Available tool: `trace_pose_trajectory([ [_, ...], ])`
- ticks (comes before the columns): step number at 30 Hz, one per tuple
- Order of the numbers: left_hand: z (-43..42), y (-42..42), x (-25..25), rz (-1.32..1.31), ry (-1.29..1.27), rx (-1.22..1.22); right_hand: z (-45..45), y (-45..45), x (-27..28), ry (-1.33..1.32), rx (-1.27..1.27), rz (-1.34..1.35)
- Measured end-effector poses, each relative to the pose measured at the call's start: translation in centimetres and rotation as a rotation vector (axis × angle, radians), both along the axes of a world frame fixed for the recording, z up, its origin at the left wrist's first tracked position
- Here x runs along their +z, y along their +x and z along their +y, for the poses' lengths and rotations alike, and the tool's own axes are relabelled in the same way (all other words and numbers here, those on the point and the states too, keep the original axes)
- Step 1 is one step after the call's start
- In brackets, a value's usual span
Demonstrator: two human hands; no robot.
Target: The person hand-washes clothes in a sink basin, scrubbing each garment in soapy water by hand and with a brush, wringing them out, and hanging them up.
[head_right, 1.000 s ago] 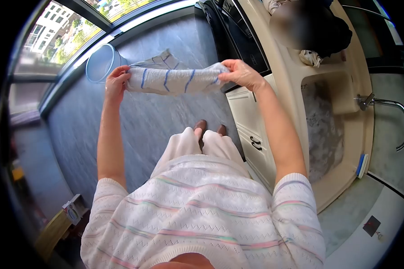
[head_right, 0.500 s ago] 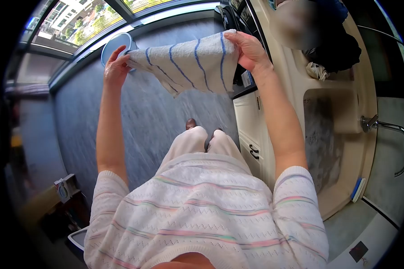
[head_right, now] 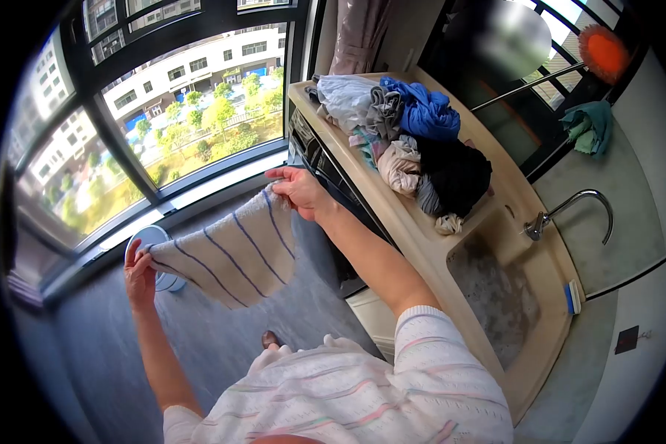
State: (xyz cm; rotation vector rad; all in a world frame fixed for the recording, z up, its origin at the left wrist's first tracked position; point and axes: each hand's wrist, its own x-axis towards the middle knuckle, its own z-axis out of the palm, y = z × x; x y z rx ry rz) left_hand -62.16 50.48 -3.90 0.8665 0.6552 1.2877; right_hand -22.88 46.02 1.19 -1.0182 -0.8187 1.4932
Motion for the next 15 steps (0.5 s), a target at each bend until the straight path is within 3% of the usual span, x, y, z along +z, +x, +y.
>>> trace_pose_trajectory([
  [2,1.7,-0.6,1.9,-0.101,0.015,0.119,1.2,-1.6,4.0,0.131,0.012,0.094],
  [4,4.8,-0.2,-1.6,-0.106,-0.056,0.035,3.4,-3.9,1.6,0.152,-0.114,0.241],
  [5,6.7,0.1,-5.9,0.005,-0.208,-0.033,5.3,-4.0,-3.3,0.023,-0.001,0.087],
  [6,8.6,-0.1,-8.3,0.120,-0.352,-0.101,6.9,-2.7,-9.3,-0.155,0.055,-0.309],
  [7,10.5,-0.8,-7.7,0.097,-0.291,-0.074,7.4,-3.2,-8.9,-0.312,-0.199,-0.147],
  [12,16.7,-1.5,-4.3,0.129,-0.247,0.055,10.6,-1.0,-2.8,-0.118,-0.203,-0.107],
  [15,20.9,0.2,0.8,0.083,0.003,0.045,14.3,0.2,1.5,-0.031,-0.171,-0.067],
])
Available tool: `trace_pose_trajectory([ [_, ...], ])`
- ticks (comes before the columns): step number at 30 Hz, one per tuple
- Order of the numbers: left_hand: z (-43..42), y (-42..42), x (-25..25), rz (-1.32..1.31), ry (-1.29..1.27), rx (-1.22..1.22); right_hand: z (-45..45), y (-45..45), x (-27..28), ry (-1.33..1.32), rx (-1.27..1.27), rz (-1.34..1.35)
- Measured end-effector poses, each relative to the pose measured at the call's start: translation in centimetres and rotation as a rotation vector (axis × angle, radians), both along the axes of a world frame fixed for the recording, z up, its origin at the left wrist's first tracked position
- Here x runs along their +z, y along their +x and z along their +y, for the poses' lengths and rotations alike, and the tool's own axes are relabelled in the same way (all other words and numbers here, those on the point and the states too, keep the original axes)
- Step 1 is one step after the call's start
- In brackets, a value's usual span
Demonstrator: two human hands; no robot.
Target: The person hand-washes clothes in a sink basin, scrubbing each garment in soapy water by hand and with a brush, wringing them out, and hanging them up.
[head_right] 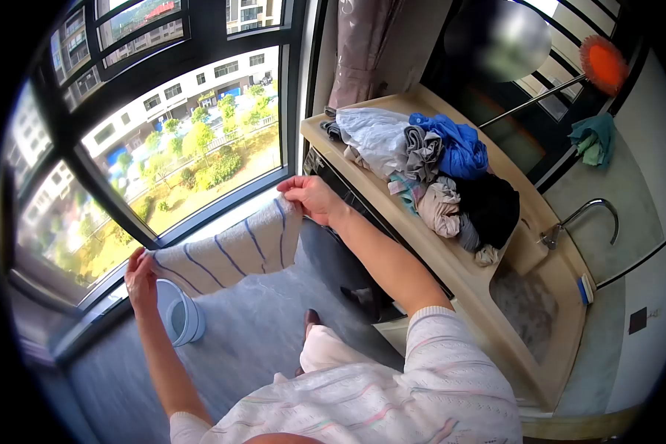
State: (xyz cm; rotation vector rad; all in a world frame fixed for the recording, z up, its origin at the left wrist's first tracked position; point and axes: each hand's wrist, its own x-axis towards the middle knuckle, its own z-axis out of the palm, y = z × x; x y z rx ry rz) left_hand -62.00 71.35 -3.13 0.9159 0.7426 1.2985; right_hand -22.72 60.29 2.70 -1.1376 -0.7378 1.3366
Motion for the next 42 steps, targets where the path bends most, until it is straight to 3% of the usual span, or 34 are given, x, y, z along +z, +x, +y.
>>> trace_pose_trajectory([
  [1,0.6,0.9,1.9,-0.024,0.059,0.000,1.4,0.4,0.4,0.050,0.011,0.060],
  [3,2.9,3.1,0.1,-0.101,0.075,0.083,4.4,0.2,-2.0,0.076,-0.012,0.206],
  [5,5.3,2.8,-2.5,0.046,-0.057,0.076,8.2,0.9,-10.4,-0.295,0.088,-0.394],
  [7,9.7,3.8,-3.9,0.162,-0.188,0.070,13.0,4.3,-9.3,-0.201,-0.005,-0.178],
  [9,12.6,3.5,-2.9,0.077,-0.161,0.108,15.4,4.6,-5.3,-0.150,0.028,-0.051],
  [17,19.6,5.5,3.1,0.365,-0.119,-0.133,22.4,8.2,0.3,-0.041,0.532,-0.556],
  [21,22.6,10.0,6.5,1.055,0.182,-0.562,25.7,9.4,2.3,-0.024,0.729,-0.952],
  [24,27.2,13.5,6.6,1.670,0.724,-0.505,28.5,10.6,4.3,-0.017,0.783,-1.357],
  [26,31.1,15.5,7.8,1.573,0.620,-0.398,30.4,11.7,6.2,0.037,0.661,-1.630],
  [30,38.8,18.7,9.0,1.096,0.663,-0.390,32.1,15.1,9.1,-0.224,0.333,-1.472],
  [33,42.6,23.3,9.9,0.788,0.542,-0.480,32.1,17.9,9.7,-0.369,0.101,-1.357],
  [37,46.8,30.4,11.2,0.648,0.575,-0.712,31.5,21.9,11.0,-0.576,-0.047,-1.263],
  [40,46.2,36.0,13.1,0.536,0.696,-0.681,30.5,26.1,12.3,-0.442,-0.351,-1.088],
  [42,41.2,39.8,15.7,0.268,0.741,-0.852,30.3,29.9,12.1,-0.234,-0.709,-0.940],
])
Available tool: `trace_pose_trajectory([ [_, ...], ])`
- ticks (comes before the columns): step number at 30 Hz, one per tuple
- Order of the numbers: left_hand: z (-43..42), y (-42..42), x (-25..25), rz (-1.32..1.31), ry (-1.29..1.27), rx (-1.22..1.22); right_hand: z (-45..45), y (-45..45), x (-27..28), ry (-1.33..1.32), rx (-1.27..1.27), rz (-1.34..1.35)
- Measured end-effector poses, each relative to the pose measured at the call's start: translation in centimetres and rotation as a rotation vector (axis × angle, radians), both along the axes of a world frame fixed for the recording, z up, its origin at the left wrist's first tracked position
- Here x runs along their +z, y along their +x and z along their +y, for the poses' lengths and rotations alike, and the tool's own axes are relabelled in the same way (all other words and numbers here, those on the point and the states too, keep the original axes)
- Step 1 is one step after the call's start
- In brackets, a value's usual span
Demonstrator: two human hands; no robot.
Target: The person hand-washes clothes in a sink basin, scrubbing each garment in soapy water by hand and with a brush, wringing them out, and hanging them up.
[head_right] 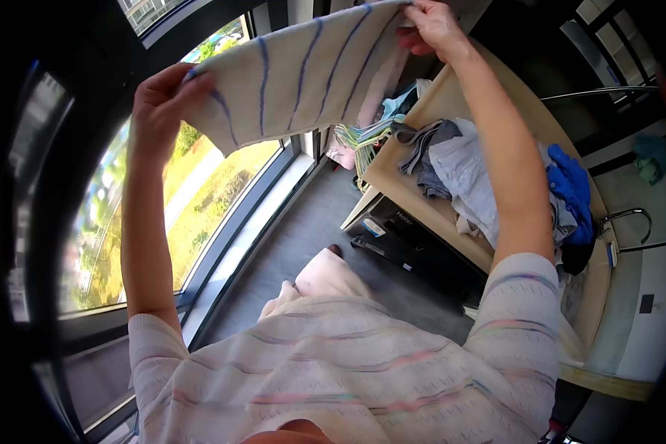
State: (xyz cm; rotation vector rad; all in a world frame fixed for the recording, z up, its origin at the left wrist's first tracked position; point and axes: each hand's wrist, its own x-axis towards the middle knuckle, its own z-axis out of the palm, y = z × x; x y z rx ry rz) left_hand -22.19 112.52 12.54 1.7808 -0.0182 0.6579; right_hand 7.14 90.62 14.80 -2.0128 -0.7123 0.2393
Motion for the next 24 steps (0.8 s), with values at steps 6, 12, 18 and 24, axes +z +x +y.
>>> trace_pose_trajectory([
  [6,-22.4,12.6,-1.5,-0.327,0.139,-0.289,-6.5,10.3,-7.4,0.840,-0.235,0.365],
  [12,-24.8,16.5,-1.2,-0.411,0.182,-0.375,-13.8,8.1,-14.1,0.744,-0.481,0.544],
  [18,-26.7,20.2,0.1,-0.482,0.169,-0.552,-18.4,7.7,-14.0,0.684,-0.621,0.530],
  [24,-25.4,27.8,5.9,-0.478,-0.333,-0.781,-19.5,8.7,-14.6,0.676,-0.739,0.509],
])
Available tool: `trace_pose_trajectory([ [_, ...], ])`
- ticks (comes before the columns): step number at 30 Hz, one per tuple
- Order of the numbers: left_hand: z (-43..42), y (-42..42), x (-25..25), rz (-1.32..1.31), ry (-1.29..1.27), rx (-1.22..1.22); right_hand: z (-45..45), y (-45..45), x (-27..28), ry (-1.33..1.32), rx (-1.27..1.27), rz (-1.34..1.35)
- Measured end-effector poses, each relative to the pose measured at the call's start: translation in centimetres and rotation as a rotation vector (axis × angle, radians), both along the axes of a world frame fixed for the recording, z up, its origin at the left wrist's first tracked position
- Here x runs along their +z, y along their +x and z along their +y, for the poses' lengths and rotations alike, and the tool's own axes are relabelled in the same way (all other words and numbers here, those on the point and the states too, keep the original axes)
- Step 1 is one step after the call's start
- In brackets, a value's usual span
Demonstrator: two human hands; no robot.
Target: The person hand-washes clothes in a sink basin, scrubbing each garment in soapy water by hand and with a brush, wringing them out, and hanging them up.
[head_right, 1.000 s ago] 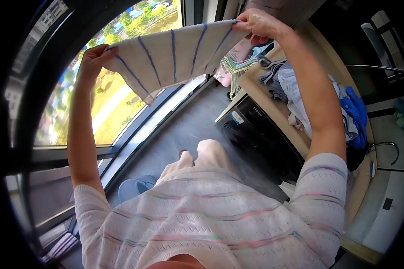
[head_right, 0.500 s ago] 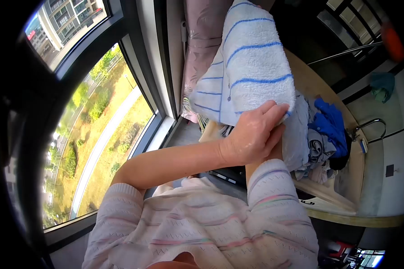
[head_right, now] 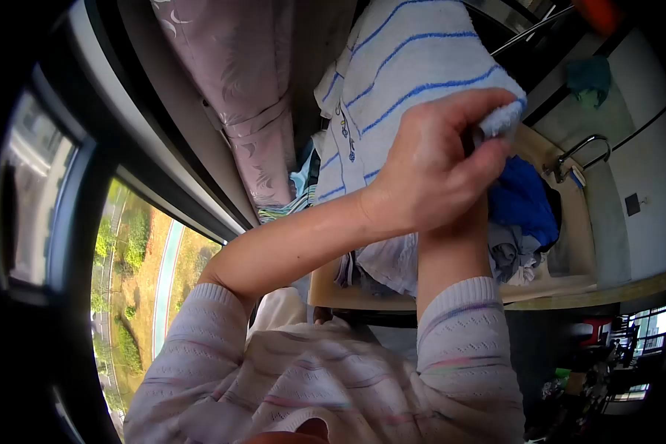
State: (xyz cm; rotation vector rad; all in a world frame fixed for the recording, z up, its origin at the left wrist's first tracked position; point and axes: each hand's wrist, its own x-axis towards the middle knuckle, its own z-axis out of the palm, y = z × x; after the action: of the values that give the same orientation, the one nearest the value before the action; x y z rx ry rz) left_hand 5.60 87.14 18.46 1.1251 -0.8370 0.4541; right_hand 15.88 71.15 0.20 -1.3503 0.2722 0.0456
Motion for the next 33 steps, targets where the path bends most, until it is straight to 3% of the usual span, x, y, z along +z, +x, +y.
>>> trace_pose_trajectory([
  [3,0.7,3.9,2.2,0.185,-0.122,-0.268,0.0,1.1,0.2,-0.016,-0.064,0.009],
  [5,-0.3,6.2,2.1,0.292,0.022,-0.431,0.1,1.6,0.8,-0.021,-0.102,0.015],
  [6,-1.2,6.7,1.0,0.359,0.181,-0.521,-0.2,2.1,1.4,-0.022,-0.123,0.012],
  [8,-2.0,7.8,-0.8,0.099,0.641,-0.433,-0.7,2.1,1.9,-0.030,-0.168,0.014],
  [11,-0.4,7.8,-2.4,0.097,0.362,-0.535,-2.0,1.5,2.4,-0.038,-0.240,0.013],
  [14,3.0,11.0,-3.8,0.011,0.162,-0.465,-3.0,1.2,3.1,-0.062,-0.305,-0.011],
  [16,4.4,14.3,-6.5,0.153,0.265,-0.234,-3.7,1.1,3.5,-0.082,-0.338,-0.029],
  [18,5.0,18.4,-11.2,0.302,0.482,0.066,-4.4,1.5,4.4,-0.100,-0.362,-0.060],
  [19,5.3,20.0,-13.9,0.249,0.670,0.245,-4.8,1.7,4.3,-0.106,-0.371,-0.075],
  [20,6.0,20.9,-15.1,0.344,0.849,0.164,-5.3,2.0,5.0,-0.118,-0.378,-0.094],
  [23,5.8,21.9,-19.5,-0.062,1.213,0.412,-6.2,2.7,5.3,-0.120,-0.394,-0.129],
  [24,5.5,22.5,-20.3,0.048,1.325,0.243,-6.6,3.2,5.7,-0.126,-0.396,-0.142],
  [27,5.3,21.5,-22.1,-0.164,1.411,0.463,-7.2,5.1,7.4,-0.149,-0.385,-0.172],
  [33,5.3,21.1,-21.7,-0.158,1.416,0.428,-8.1,8.5,12.1,-0.167,-0.366,-0.213],
])
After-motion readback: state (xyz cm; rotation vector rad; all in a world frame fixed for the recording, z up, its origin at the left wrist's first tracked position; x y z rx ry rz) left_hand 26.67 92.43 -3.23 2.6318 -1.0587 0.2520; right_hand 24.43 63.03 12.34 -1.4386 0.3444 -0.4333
